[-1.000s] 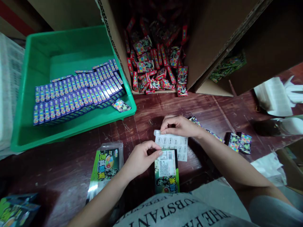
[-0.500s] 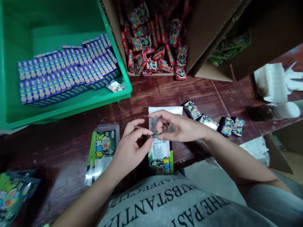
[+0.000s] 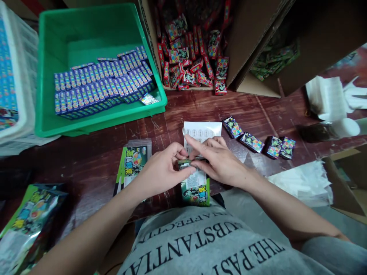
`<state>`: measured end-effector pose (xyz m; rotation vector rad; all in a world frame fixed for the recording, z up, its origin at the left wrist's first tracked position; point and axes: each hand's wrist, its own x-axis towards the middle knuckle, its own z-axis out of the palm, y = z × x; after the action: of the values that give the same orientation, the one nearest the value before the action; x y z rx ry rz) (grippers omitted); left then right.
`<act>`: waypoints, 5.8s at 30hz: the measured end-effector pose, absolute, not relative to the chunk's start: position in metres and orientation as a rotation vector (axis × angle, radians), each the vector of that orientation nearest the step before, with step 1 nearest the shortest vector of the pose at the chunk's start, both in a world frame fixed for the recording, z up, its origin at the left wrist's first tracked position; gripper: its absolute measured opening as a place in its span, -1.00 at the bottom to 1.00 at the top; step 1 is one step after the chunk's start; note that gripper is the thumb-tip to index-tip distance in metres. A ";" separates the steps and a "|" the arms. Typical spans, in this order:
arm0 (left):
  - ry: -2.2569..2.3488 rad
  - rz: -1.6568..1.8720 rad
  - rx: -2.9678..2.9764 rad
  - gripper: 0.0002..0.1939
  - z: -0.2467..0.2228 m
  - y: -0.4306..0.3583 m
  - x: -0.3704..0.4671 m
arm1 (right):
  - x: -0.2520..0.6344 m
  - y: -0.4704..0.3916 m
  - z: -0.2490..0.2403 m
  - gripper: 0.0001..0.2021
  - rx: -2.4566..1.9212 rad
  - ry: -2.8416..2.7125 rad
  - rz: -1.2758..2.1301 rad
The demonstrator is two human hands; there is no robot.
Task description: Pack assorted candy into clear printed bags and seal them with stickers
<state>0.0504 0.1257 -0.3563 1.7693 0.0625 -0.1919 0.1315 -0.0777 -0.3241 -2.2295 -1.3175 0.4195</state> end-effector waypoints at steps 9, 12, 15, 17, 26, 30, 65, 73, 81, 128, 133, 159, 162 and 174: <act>0.334 -0.122 1.630 -0.37 -0.347 0.211 0.010 | 0.119 -0.105 -0.327 -0.74 -1.796 -0.422 0.205; 0.603 0.175 1.593 -0.53 -0.358 0.222 -0.036 | 0.104 -0.097 -0.338 -0.82 -1.621 -0.178 0.419; 0.702 0.275 1.476 -0.56 -0.370 0.211 -0.074 | 0.089 -0.069 -0.346 -0.76 -1.438 -0.006 0.652; 0.736 0.326 1.456 -0.56 -0.375 0.201 -0.091 | 0.081 -0.046 -0.351 -0.74 -1.372 0.021 0.746; 0.833 0.313 1.347 -0.63 -0.395 0.196 -0.164 | 0.061 0.010 -0.370 -0.71 -1.534 -0.170 0.776; 0.609 0.079 1.478 -0.73 -0.384 0.209 -0.160 | 0.062 0.032 -0.361 -0.75 -1.594 -0.422 0.941; 0.611 0.401 1.634 -0.50 -0.369 0.238 -0.168 | 0.037 0.130 -0.367 -0.75 -1.664 -1.389 1.035; 1.150 -0.220 2.662 0.49 -0.362 0.327 -0.225 | -0.033 0.283 -0.418 -0.84 -1.792 -1.183 0.859; 1.296 -0.335 2.670 0.15 -0.387 0.356 -0.223 | 0.043 0.216 -0.408 -0.74 -1.996 -1.550 0.332; 0.797 0.377 1.257 -0.67 -0.402 0.148 -0.039 | 0.059 0.026 -0.375 -0.70 -2.152 -0.702 0.543; 0.896 0.564 1.400 -0.62 -0.412 0.140 -0.035 | 0.057 0.023 -0.388 -0.59 -2.126 -0.678 0.484; 0.491 0.148 1.454 -0.61 -0.415 0.195 -0.033 | 0.117 0.018 -0.386 -0.75 -1.689 -0.722 0.914; 0.473 0.191 1.571 -0.80 -0.413 0.204 -0.025 | 0.126 0.018 -0.383 -0.84 -1.784 -0.833 0.729; 0.555 0.130 1.550 -0.85 -0.394 0.213 0.006 | 0.147 0.036 -0.366 -0.82 -1.829 -0.691 0.861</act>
<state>0.0058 0.2133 -0.3937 1.5498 0.5553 0.1303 0.1472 0.0360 -0.3658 -1.8294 -0.6910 0.8610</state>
